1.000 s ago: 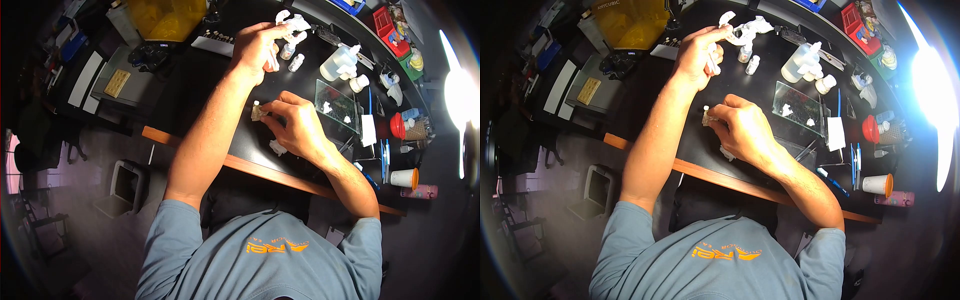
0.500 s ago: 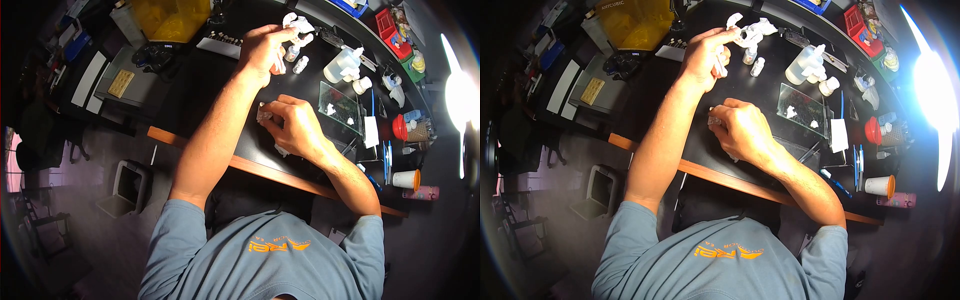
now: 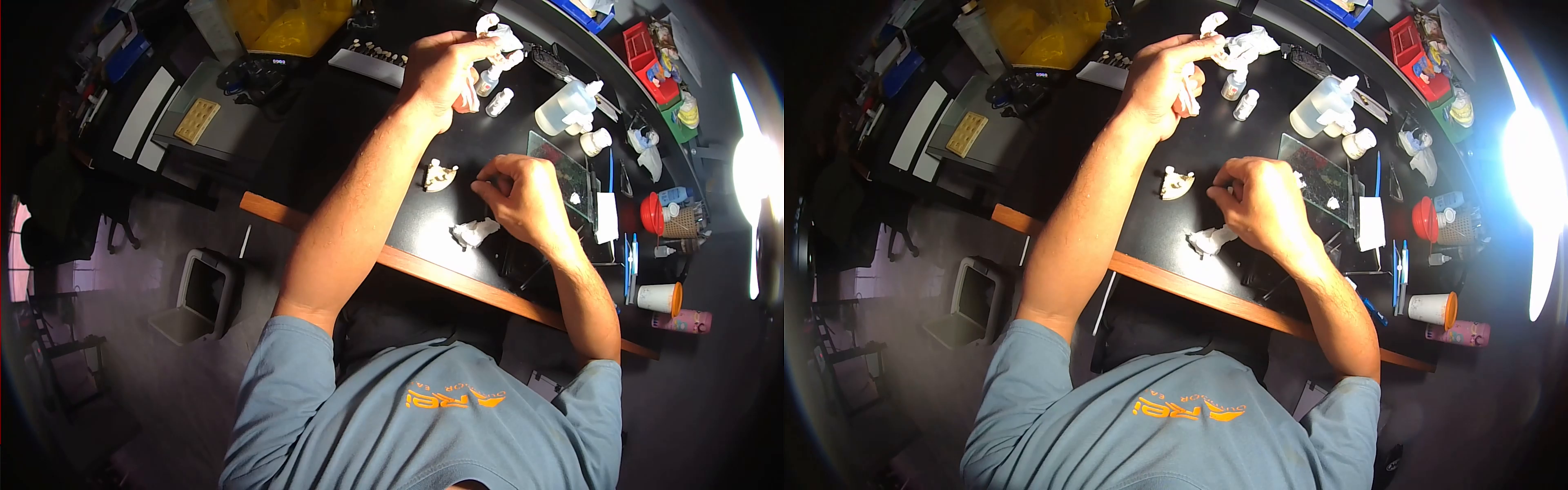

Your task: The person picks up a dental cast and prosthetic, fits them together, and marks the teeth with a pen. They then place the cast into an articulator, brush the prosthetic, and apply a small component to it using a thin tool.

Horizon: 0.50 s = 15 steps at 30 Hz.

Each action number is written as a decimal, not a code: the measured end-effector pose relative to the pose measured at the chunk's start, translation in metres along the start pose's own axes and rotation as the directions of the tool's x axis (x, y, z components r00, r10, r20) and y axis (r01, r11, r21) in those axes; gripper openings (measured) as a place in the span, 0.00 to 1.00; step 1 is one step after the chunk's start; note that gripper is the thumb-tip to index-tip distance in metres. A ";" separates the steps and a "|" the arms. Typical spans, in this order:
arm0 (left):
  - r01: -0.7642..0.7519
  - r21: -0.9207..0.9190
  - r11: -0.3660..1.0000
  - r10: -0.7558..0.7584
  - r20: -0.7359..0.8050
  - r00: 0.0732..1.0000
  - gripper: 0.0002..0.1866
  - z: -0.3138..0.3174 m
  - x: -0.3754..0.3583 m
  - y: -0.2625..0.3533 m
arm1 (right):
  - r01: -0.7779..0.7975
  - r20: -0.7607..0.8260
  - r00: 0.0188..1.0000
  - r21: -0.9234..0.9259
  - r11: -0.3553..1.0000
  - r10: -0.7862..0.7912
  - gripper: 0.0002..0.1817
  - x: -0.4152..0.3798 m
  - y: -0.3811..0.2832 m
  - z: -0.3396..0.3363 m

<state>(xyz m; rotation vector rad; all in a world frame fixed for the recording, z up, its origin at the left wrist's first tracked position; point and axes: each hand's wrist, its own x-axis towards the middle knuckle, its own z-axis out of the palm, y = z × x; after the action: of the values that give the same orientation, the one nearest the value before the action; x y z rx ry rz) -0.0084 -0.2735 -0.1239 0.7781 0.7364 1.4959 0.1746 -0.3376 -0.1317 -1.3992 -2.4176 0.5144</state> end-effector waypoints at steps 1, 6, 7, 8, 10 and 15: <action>0.002 0.003 1.000 -0.002 -0.005 1.000 0.10 0.000 0.000 0.000 | 0.016 0.011 1.000 0.010 1.000 -0.016 0.10 0.000 -0.001 0.003; -0.003 -0.008 1.000 0.003 0.002 1.000 0.09 -0.004 0.008 -0.007 | 0.038 -0.012 0.999 -0.130 0.991 -0.040 0.34 0.000 -0.006 0.024; -0.002 -0.019 1.000 0.002 0.007 1.000 0.09 -0.005 0.010 -0.009 | 0.050 -0.025 0.998 -0.193 0.980 -0.056 0.35 0.001 -0.009 0.027; 0.000 -0.029 1.000 0.000 0.012 1.000 0.09 -0.004 0.010 -0.008 | 0.030 -0.021 0.999 -0.198 0.980 -0.035 0.37 0.002 -0.013 0.029; 0.019 0.002 1.000 -0.019 0.019 1.000 0.10 -0.005 0.007 -0.007 | -0.009 -0.021 1.000 -0.214 0.977 0.005 0.38 0.004 -0.017 0.034; 0.019 0.028 0.999 -0.019 0.027 0.999 0.10 -0.005 0.009 -0.009 | -0.058 -0.017 0.998 -0.230 0.972 0.055 0.33 0.009 -0.014 0.038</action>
<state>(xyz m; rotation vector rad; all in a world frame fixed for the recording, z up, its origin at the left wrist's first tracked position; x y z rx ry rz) -0.0080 -0.2643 -0.1338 0.8086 0.7434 1.4581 0.1433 -0.3418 -0.1582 -1.5615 -2.4997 0.2438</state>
